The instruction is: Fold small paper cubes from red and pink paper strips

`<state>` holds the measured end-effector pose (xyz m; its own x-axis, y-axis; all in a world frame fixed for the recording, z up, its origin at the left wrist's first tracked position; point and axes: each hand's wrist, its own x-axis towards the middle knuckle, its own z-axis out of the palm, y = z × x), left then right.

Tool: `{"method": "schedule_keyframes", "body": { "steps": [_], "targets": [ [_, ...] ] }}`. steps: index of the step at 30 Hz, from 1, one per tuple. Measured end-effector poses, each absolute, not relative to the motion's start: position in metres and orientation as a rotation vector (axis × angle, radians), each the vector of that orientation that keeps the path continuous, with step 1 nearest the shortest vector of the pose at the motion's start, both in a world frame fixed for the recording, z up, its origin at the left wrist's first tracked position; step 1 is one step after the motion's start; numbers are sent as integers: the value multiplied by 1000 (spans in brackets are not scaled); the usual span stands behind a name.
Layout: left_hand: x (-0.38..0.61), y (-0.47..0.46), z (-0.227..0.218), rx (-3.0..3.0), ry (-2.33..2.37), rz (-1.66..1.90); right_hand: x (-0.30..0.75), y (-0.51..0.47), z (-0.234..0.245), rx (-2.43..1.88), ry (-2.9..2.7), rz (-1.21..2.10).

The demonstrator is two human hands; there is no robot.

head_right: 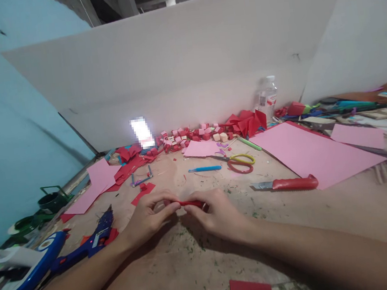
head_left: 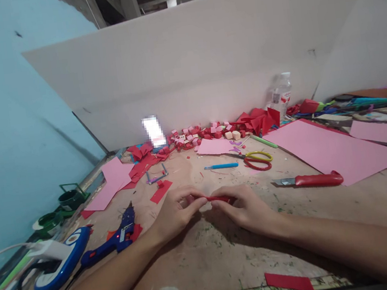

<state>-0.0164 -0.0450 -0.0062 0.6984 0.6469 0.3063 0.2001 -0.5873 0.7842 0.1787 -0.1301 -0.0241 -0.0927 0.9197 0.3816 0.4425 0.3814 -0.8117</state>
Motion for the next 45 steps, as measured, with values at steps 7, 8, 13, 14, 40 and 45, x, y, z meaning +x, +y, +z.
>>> {"method": "schedule_keyframes", "body": {
  "steps": [7,8,13,14,40,45],
  "targets": [
    [-18,-43,-2,2077,612,702,181,-129,-26,-1254,-1691,581],
    [-18,-44,-2,2065,610,691,180,-129,-26,-1239,-1697,583],
    [-17,-47,-3,2013,637,646,179,-130,-28,-1192,-1690,571],
    [-17,-47,-4,2006,643,641,179,-130,-29,-1193,-1678,564],
    [-14,-60,2,2169,624,630,178,-127,-24,-963,-1124,1307],
    [-15,-60,0,2120,617,607,179,-125,-22,-988,-1108,1416]
  ]
}}
